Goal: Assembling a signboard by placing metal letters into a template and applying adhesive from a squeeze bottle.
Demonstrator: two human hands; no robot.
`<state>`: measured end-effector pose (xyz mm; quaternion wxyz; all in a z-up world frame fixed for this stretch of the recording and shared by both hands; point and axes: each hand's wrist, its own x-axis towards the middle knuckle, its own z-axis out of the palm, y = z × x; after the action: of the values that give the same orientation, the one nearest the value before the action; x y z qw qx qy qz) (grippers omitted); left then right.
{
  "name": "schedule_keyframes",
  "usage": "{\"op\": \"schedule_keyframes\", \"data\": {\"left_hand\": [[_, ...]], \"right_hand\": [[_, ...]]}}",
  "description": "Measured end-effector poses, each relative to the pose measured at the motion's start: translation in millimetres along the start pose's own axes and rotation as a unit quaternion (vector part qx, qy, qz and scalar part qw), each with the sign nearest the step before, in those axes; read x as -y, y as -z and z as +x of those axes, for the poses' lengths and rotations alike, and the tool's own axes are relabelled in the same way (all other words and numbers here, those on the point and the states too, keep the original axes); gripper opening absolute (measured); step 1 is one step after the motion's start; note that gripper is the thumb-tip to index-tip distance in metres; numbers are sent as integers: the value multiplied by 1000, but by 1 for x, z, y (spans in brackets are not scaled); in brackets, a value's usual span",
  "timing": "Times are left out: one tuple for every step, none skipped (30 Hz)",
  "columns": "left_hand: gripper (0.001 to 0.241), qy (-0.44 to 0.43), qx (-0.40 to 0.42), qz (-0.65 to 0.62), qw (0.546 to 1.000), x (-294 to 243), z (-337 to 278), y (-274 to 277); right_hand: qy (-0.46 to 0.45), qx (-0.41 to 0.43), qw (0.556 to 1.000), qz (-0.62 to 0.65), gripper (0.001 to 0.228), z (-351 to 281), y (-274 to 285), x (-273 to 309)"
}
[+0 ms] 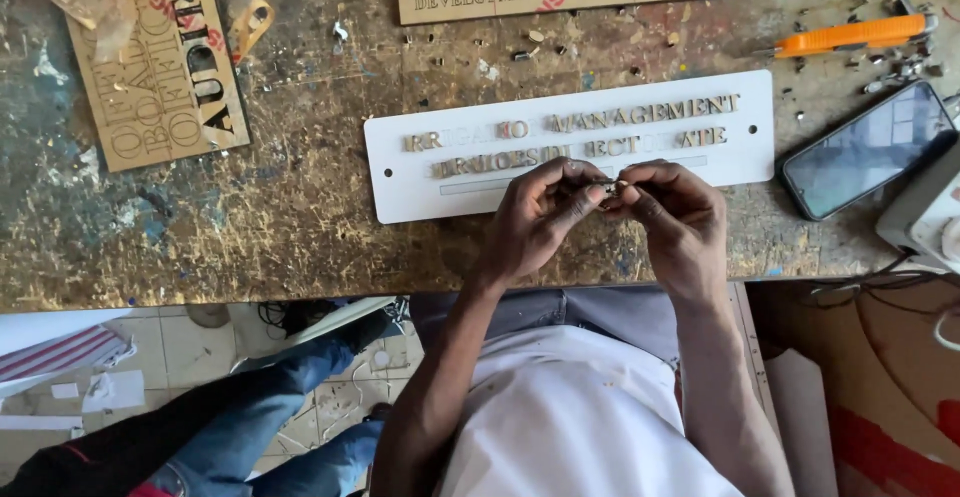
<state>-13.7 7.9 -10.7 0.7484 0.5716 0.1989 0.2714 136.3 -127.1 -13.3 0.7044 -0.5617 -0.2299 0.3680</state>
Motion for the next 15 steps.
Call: {"op": "schedule_keyframes", "data": {"left_hand": [[21, 1, -1, -1, 1000, -2, 0, 2], [20, 1, 10, 3, 1000, -5, 1, 5], [20, 1, 20, 8, 1000, -7, 3, 8], [20, 1, 19, 8, 1000, -12, 3, 11], [19, 6, 35, 13, 999, -16, 3, 14], [18, 12, 52, 19, 998, -20, 3, 17], [18, 12, 51, 19, 998, -20, 5, 18], [18, 11, 59, 21, 998, -21, 5, 20], [19, 10, 67, 24, 997, -21, 6, 21], [19, 9, 68, 24, 997, -22, 5, 23], [19, 6, 71, 33, 997, -22, 4, 25], [20, 3, 75, 42, 996, -23, 4, 27], [20, 2, 75, 42, 996, -26, 4, 28], [20, 2, 78, 50, 996, -29, 3, 29], [20, 2, 81, 57, 995, -32, 3, 31]], "right_hand": [[-1, 0, 1000, -1, 13, 0, 1, -3], [-10, 4, 1000, 17, 13, 1, 2, -7], [-18, 7, 999, 34, 14, 3, 3, -10], [-18, 8, 999, 34, 14, 3, 4, -10], [-26, 13, 999, 31, 16, 2, 4, -10], [-33, 19, 999, 29, 17, 1, 5, -10], [-33, 19, 999, 29, 17, 2, 3, -8], [-41, 24, 998, 42, 19, 1, 0, -5], [-48, 28, 997, 54, 20, 1, -2, -2], [-48, 28, 997, 54, 20, 1, 0, -5], [-49, 32, 996, 61, 21, 1, 1, -9], [-50, 37, 996, 68, 21, 2, 2, -13], [-49, 37, 996, 68, 21, 2, 4, -16], [-53, 44, 995, 76, 20, 2, 6, -19], [-56, 51, 994, 84, 19, 1, 8, -22]]}}
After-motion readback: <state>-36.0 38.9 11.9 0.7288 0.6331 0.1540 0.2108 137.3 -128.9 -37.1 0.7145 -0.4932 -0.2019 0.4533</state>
